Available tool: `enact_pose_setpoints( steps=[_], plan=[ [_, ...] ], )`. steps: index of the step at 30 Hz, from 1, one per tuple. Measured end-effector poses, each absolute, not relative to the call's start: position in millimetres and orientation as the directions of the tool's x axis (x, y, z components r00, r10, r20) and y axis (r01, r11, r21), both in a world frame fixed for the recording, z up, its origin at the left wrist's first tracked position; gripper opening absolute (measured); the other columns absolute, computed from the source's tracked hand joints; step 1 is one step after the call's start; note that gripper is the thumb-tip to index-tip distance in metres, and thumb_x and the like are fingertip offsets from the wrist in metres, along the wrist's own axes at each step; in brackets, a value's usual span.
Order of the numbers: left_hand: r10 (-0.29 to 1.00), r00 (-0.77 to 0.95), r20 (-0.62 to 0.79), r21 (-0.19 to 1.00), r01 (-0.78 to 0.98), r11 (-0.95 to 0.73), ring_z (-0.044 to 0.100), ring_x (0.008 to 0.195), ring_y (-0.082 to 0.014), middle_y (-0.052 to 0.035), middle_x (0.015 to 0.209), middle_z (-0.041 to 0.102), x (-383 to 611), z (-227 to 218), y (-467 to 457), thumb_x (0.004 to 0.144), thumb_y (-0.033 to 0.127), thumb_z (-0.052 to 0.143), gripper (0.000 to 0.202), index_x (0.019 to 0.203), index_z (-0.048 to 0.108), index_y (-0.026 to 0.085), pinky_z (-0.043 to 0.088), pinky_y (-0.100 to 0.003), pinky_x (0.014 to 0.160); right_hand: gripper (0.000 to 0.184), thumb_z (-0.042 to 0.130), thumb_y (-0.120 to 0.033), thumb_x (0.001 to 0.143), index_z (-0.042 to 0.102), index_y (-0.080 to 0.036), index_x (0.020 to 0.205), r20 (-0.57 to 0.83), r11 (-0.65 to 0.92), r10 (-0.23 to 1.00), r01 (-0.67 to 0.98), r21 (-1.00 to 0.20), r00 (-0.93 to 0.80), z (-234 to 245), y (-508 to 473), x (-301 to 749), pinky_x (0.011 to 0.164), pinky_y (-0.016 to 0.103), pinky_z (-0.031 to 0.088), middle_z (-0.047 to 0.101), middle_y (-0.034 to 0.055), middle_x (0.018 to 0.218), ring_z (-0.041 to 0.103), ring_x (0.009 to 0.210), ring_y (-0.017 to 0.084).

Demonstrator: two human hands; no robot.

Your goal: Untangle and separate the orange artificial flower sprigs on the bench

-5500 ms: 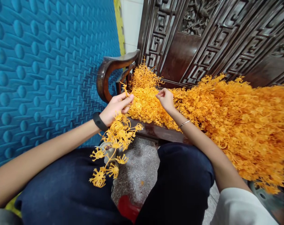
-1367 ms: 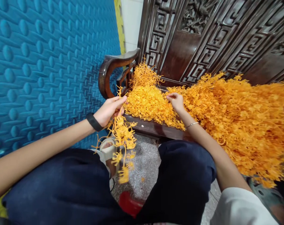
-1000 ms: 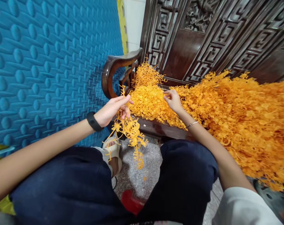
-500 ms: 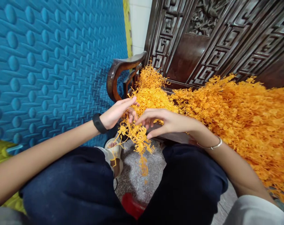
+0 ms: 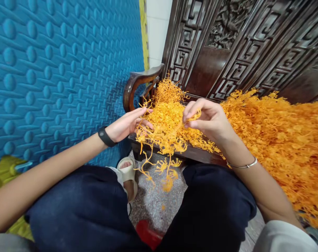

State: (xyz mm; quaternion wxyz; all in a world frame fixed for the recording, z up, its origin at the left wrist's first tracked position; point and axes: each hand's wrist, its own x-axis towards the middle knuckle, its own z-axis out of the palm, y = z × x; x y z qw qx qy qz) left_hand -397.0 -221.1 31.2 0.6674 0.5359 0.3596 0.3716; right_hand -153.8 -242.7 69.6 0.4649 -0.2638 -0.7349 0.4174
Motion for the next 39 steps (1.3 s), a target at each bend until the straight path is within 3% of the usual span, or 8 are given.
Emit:
enact_pose_setpoints(
  steps=[6,12,16,20,24,30,34,39],
  plan=[
    [0.918,0.391,-0.063,0.963,-0.217,0.158,0.066,0.064,-0.0141,-0.0113,0.085,0.071,-402.7,37.1,-219.1,0.088,0.045,0.047,0.051,0.128,0.047,0.015,0.051,-0.022,0.055,0.033,0.077,-0.047,0.062,0.055,-0.024,0.071,0.574,0.586,0.769,-0.048,-0.809,-0.282,74.1,-237.4,-145.7,0.056,0.026,0.045,0.052,-0.0020,0.073,0.050,0.062,0.010],
    [0.918,0.397,-0.014,0.940,-0.308,0.148,0.068,0.080,-0.0163,-0.0120,0.098,0.071,-406.2,42.2,-218.4,0.090,0.048,0.041,0.055,0.136,0.040,0.017,0.054,-0.025,0.065,0.028,0.075,-0.044,0.066,0.054,-0.026,0.069,0.669,0.663,0.732,-0.091,-0.743,-0.125,73.7,-227.4,-135.8,0.060,0.026,0.042,0.049,-0.0028,0.073,0.049,0.064,0.009],
    [0.913,0.408,0.029,0.950,-0.296,0.101,0.068,0.089,-0.0197,-0.0131,0.106,0.069,-405.3,44.3,-219.3,0.090,0.050,0.041,0.059,0.140,0.035,0.020,0.056,-0.029,0.071,0.027,0.075,-0.048,0.067,0.057,-0.028,0.071,0.690,0.689,0.724,-0.021,-0.724,-0.005,77.6,-226.0,-132.3,0.063,0.027,0.044,0.052,-0.0014,0.078,0.052,0.069,0.010],
    [0.901,0.430,0.066,0.956,-0.287,0.067,0.067,0.094,-0.0214,-0.0126,0.116,0.065,-403.8,45.5,-220.6,0.091,0.050,0.037,0.057,0.143,0.030,0.026,0.056,-0.036,0.076,0.026,0.082,-0.037,0.061,0.059,-0.026,0.065,0.714,0.706,0.699,-0.192,-0.682,0.033,85.6,-227.3,-132.5,0.060,0.021,0.042,0.051,-0.0033,0.071,0.050,0.064,0.006],
    [0.880,0.470,0.071,0.959,-0.274,0.068,0.068,0.088,-0.0220,-0.0129,0.121,0.062,-404.8,43.2,-220.7,0.092,0.050,0.034,0.059,0.146,0.023,0.030,0.057,-0.043,0.076,0.022,0.081,-0.032,0.063,0.062,-0.023,0.067,0.770,0.752,0.633,-0.296,-0.589,0.077,92.0,-225.6,-128.8,0.063,0.018,0.044,0.053,-0.0056,0.072,0.050,0.062,0.002],
    [0.860,0.510,0.024,0.968,-0.227,0.108,0.070,0.070,-0.0227,-0.0139,0.109,0.066,-410.3,43.9,-215.8,0.088,0.061,0.030,0.070,0.145,0.025,0.022,0.056,-0.034,0.057,0.018,0.075,-0.036,0.068,0.064,-0.023,0.074,0.802,0.806,0.578,-0.259,-0.532,0.151,94.7,-218.5,-111.0,0.071,0.020,0.044,0.057,-0.0066,0.078,0.055,0.069,0.002],
    [0.894,0.448,0.022,0.958,-0.265,0.109,0.070,0.065,-0.0197,-0.0080,0.099,0.069,-412.0,48.8,-215.3,0.088,0.061,0.029,0.065,0.143,0.029,0.028,0.053,-0.029,0.053,0.012,0.072,-0.031,0.071,0.065,-0.023,0.077,0.795,0.810,0.575,-0.277,-0.517,0.195,92.3,-209.2,-100.7,0.077,0.021,0.044,0.058,-0.0069,0.082,0.058,0.071,0.001],
    [0.913,0.407,0.007,0.958,-0.264,0.111,0.064,0.049,-0.0167,-0.0013,0.061,0.064,-415.7,43.7,-213.4,0.087,0.060,0.035,0.063,0.133,0.046,0.019,0.050,-0.026,0.047,0.012,0.076,-0.030,0.065,0.069,-0.023,0.072,0.688,0.777,0.627,-0.365,-0.513,0.366,94.8,-204.0,-95.2,0.067,0.014,0.045,0.061,-0.0079,0.075,0.059,0.065,-0.001]
  ],
)
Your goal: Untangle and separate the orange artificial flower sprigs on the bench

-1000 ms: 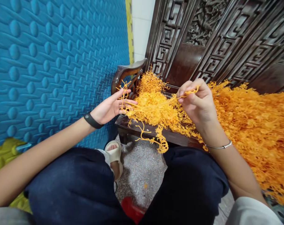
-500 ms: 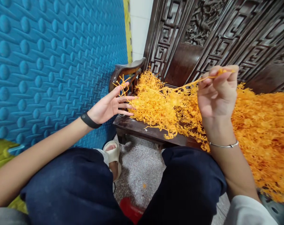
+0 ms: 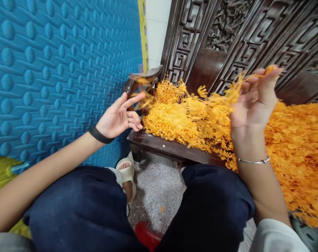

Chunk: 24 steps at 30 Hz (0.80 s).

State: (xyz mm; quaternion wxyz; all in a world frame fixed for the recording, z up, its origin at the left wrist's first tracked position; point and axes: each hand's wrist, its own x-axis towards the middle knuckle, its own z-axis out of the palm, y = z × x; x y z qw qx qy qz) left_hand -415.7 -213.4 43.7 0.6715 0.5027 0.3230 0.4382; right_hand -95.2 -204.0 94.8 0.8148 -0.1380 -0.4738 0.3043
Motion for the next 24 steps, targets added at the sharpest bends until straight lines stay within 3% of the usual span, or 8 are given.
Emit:
enact_pose_setpoints(
  steps=[2,6,10,13,16,19,21,24],
  plan=[
    [0.921,0.389,0.002,0.963,-0.249,0.103,0.060,0.045,-0.0152,0.0013,0.050,0.058,-417.2,39.5,-211.8,0.085,0.057,0.041,0.058,0.121,0.055,0.014,0.048,-0.025,0.046,0.011,0.077,-0.031,0.063,0.070,-0.026,0.070,0.665,0.779,0.626,-0.380,-0.499,0.408,98.1,-207.1,-92.8,0.068,0.013,0.045,0.062,-0.0089,0.076,0.060,0.066,0.000],
    [0.963,0.266,0.045,0.983,-0.184,0.005,0.053,0.043,-0.0105,0.0022,0.050,0.054,-415.4,39.7,-212.7,0.083,0.045,0.052,0.037,0.093,0.064,0.011,0.044,-0.023,0.045,0.014,0.079,-0.030,0.061,0.072,-0.030,0.073,0.728,0.757,0.643,-0.345,-0.555,0.240,102.3,-223.6,-99.8,0.069,0.011,0.046,0.064,-0.0098,0.080,0.061,0.069,0.000],
    [0.950,0.058,0.307,0.946,-0.133,-0.297,0.054,0.053,-0.0096,-0.0002,0.060,0.059,-407.8,54.8,-223.4,0.083,0.035,0.055,0.024,0.082,0.066,0.013,0.041,-0.025,0.052,0.010,0.076,-0.023,0.070,0.073,-0.029,0.077,0.761,0.762,0.646,-0.104,-0.639,0.057,101.7,-246.3,-125.4,0.068,0.019,0.053,0.067,-0.0022,0.082,0.065,0.071,0.008],
    [0.879,0.007,0.477,0.876,-0.085,-0.475,0.057,0.066,-0.0112,-0.0019,0.071,0.062,-400.0,67.5,-240.2,0.083,0.031,0.056,0.018,0.081,0.066,0.016,0.043,-0.026,0.062,0.014,0.075,-0.013,0.069,0.073,-0.023,0.079,0.695,0.701,0.707,0.005,-0.713,-0.130,98.7,-260.0,-144.9,0.065,0.024,0.055,0.068,0.0000,0.078,0.065,0.067,0.011],
    [0.843,0.203,0.498,0.852,0.066,-0.519,0.061,0.087,-0.0152,-0.0037,0.090,0.066,-390.8,73.9,-262.9,0.081,0.033,0.059,0.022,0.095,0.063,0.017,0.046,-0.028,0.077,0.008,0.076,-0.020,0.069,0.070,-0.020,0.075,0.615,0.660,0.744,0.149,-0.736,-0.260,93.7,-268.4,-161.1,0.055,0.024,0.051,0.068,0.0001,0.076,0.062,0.061,0.010],
    [0.789,0.481,0.383,0.783,0.284,-0.554,0.057,0.105,-0.0198,-0.0052,0.114,0.062,-382.1,72.5,-281.4,0.075,0.035,0.067,0.042,0.113,0.056,0.020,0.044,-0.031,0.090,0.017,0.077,-0.030,0.067,0.067,-0.018,0.070,0.559,0.637,0.765,0.248,-0.730,-0.320,86.8,-272.6,-176.1,0.050,0.022,0.045,0.066,0.0000,0.071,0.056,0.058,0.008],
    [0.754,0.576,0.315,0.747,0.340,-0.572,0.056,0.107,-0.0214,-0.0050,0.119,0.061,-377.6,68.6,-286.2,0.075,0.038,0.068,0.048,0.118,0.054,0.021,0.044,-0.032,0.091,0.022,0.077,-0.035,0.067,0.064,-0.017,0.070,0.497,0.586,0.800,0.259,-0.768,-0.337,82.1,-273.9,-185.0,0.047,0.021,0.041,0.063,-0.0007,0.067,0.053,0.054,0.007],
    [0.740,0.623,0.254,0.809,0.283,-0.516,0.058,0.104,-0.0204,-0.0053,0.112,0.064,-373.2,61.6,-281.7,0.080,0.036,0.062,0.037,0.113,0.056,0.018,0.045,-0.032,0.089,0.028,0.074,-0.041,0.068,0.061,-0.016,0.071,0.339,0.431,0.868,0.209,-0.878,-0.363,76.4,-273.1,-193.5,0.043,0.021,0.038,0.060,-0.0016,0.062,0.050,0.048,0.006]
  ],
)
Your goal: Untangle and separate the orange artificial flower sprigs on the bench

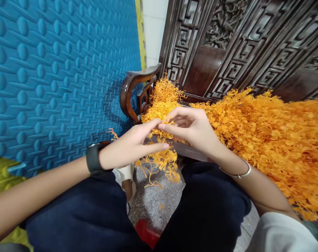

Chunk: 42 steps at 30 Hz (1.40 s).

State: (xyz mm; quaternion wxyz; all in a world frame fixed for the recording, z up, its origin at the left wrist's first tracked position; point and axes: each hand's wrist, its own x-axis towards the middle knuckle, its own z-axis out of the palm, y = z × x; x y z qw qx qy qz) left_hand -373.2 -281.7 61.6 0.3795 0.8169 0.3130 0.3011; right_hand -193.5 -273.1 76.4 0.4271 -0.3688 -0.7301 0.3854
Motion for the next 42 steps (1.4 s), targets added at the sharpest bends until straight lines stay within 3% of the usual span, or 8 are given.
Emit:
enact_pose_setpoints(
  steps=[5,11,17,21,26,33,42],
  plan=[
    [0.777,0.614,0.141,0.952,0.131,-0.277,0.062,0.093,-0.0170,-0.0057,0.097,0.068,-367.7,52.4,-266.6,0.083,0.029,0.058,0.019,0.094,0.061,0.014,0.046,-0.034,0.089,0.030,0.073,-0.042,0.068,0.060,-0.016,0.074,0.141,0.193,0.905,0.091,-0.977,-0.402,70.1,-261.9,-192.5,0.040,0.021,0.040,0.059,-0.0017,0.055,0.053,0.045,0.008],
    [0.856,0.516,0.044,0.982,0.136,-0.132,0.060,0.084,-0.0144,-0.0029,0.084,0.066,-360.9,46.3,-263.0,0.081,0.033,0.058,0.019,0.080,0.063,0.015,0.044,-0.030,0.085,0.025,0.076,-0.035,0.066,0.059,-0.017,0.071,0.014,0.025,0.900,0.019,-1.000,-0.436,62.8,-245.2,-185.8,0.043,0.022,0.045,0.064,0.0008,0.060,0.060,0.052,0.011],
    [0.885,0.464,0.038,0.971,0.193,-0.143,0.056,0.066,-0.0118,-0.0009,0.073,0.062,-360.5,40.0,-260.0,0.079,0.039,0.060,0.023,0.083,0.063,0.017,0.042,-0.024,0.060,0.024,0.076,-0.036,0.066,0.062,-0.017,0.073,0.108,0.135,0.886,0.028,-0.990,-0.451,56.2,-237.6,-180.7,0.049,0.021,0.047,0.065,0.0006,0.070,0.059,0.063,0.010],
    [0.897,0.439,0.059,0.963,0.213,-0.167,0.049,0.052,-0.0098,0.0019,0.061,0.058,-363.5,38.2,-257.3,0.075,0.037,0.065,0.021,0.085,0.065,0.018,0.036,-0.022,0.048,0.024,0.077,-0.034,0.064,0.063,-0.016,0.072,0.122,0.166,0.868,0.051,-0.985,-0.482,54.2,-235.6,-179.5,0.054,0.024,0.047,0.064,0.0004,0.068,0.057,0.058,0.009],
    [0.877,0.481,0.010,0.955,0.254,-0.150,0.044,0.052,-0.0082,0.0005,0.067,0.058,-364.4,40.0,-253.6,0.079,0.035,0.057,0.020,0.075,0.066,0.017,0.034,-0.021,0.049,0.021,0.076,-0.029,0.063,0.060,-0.016,0.066,0.091,0.110,0.903,0.021,-0.994,-0.419,46.5,-227.3,-179.5,0.056,0.025,0.045,0.060,-0.0013,0.059,0.055,0.055,0.009],
    [0.933,0.360,0.002,0.983,0.168,-0.067,0.037,0.055,-0.0070,0.0027,0.067,0.046,-351.3,39.5,-244.2,0.081,0.029,0.051,0.020,0.067,0.055,0.016,0.029,-0.018,0.049,0.013,0.067,-0.013,0.061,0.056,-0.017,0.057,0.047,0.026,0.978,-0.102,-0.994,-0.204,35.5,-207.8,-185.9,0.059,0.026,0.042,0.055,-0.0032,0.056,0.050,0.053,0.008],
    [0.972,0.232,-0.030,0.993,0.115,0.003,0.033,0.049,-0.0061,0.0041,0.064,0.048,-338.1,43.8,-233.0,0.074,0.026,0.055,0.016,0.061,0.054,0.016,0.027,-0.022,0.050,0.019,0.059,-0.009,0.069,0.048,-0.018,0.056,0.221,0.221,0.974,0.014,-0.975,0.039,35.5,-194.7,-198.1,0.055,0.024,0.037,0.049,-0.0044,0.055,0.043,0.051,0.006]
  ],
)
